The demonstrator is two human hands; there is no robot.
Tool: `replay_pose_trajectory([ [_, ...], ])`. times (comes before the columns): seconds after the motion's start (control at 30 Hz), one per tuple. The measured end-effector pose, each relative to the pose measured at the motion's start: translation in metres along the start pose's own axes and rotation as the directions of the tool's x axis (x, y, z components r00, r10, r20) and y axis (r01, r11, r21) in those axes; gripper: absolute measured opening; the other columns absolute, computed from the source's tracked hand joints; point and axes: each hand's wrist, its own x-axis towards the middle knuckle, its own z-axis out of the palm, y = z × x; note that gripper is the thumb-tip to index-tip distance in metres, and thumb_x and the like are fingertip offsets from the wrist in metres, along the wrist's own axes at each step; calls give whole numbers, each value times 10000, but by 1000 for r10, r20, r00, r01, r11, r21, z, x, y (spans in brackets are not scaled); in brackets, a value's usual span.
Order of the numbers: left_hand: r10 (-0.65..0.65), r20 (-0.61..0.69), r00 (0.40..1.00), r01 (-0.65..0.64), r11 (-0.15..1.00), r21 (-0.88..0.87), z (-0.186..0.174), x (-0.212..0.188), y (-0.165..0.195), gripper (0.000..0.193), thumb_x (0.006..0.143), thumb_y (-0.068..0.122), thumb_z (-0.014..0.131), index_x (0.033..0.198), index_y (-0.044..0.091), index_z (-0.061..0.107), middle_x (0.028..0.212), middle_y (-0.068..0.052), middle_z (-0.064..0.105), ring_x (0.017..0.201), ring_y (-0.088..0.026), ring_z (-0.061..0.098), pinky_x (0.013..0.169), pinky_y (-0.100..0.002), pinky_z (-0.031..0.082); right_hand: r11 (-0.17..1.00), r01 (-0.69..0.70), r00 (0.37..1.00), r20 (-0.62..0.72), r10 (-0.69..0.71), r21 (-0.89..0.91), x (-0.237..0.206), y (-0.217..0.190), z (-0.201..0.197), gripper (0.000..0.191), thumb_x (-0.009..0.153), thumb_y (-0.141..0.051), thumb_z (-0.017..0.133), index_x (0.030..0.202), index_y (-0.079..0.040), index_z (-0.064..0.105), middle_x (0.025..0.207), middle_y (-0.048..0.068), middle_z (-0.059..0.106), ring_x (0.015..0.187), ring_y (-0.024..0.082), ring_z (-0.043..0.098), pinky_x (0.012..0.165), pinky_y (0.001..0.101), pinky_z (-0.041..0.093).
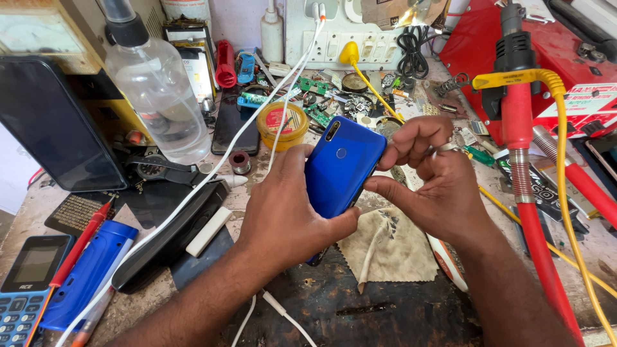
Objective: The person pries open the back cover of a blue smartphone using a green pry tool, lifting the cover away from the battery and internal components. They work around the edges of the device, then press the back cover back onto the phone body and run a finger along the seam to seat it closed.
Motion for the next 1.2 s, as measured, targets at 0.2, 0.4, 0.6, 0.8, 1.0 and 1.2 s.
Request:
replay_pose_trajectory([
  [0.2,-24,20,1000,25,1000,-17,0,1,-1,941,602,465,846,1327,-12,484,1157,-217,649,999,-355,706,837,-461,563,1000,8,1000,20,-7,-11,1,-2,1,333,844,85,823,1098,9,623,1260,37,473,1079,107,595,1018,275,563],
  [0.4,33,-60,998,-31,999,34,2,1,-5,980,628,449,867,1348,-66,445,1215,-262,607,1035,-398,675,847,-484,549,995,-92,995,-27,93,25,3,-6,6,473,843,89,786,1246,-3,556,1163,48,560,1051,122,650,946,279,592],
  [0.6,109,-192,975,-95,992,78,7,0,-7,975,624,401,897,1360,-50,443,1211,-257,588,1012,-434,664,805,-522,549,900,-249,924,-191,332,358,7,-6,22,477,874,114,736,1241,-47,477,1002,94,673,932,154,707,847,313,633],
  [0.8,231,-302,925,-187,968,169,9,-4,-8,942,628,357,909,1358,-31,459,1159,-243,584,942,-432,677,705,-515,564,810,-305,855,-231,465,501,6,-6,30,436,876,81,719,1212,-66,483,935,78,686,828,142,700,761,340,637],
  [1.0,313,-342,886,-249,944,218,11,-6,-6,920,642,333,903,1354,-38,455,1154,-237,579,949,-429,680,719,-501,573,801,-288,857,-231,460,525,6,-2,36,339,922,54,628,1170,-91,446,941,72,708,825,130,702,754,345,633],
  [1.2,248,-295,923,-206,964,167,9,-4,-8,950,631,354,913,1352,-50,445,1159,-254,579,935,-440,677,708,-513,566,810,-242,876,-239,419,534,4,-4,38,306,935,71,616,1131,-88,443,949,73,699,853,130,716,794,353,646],
])
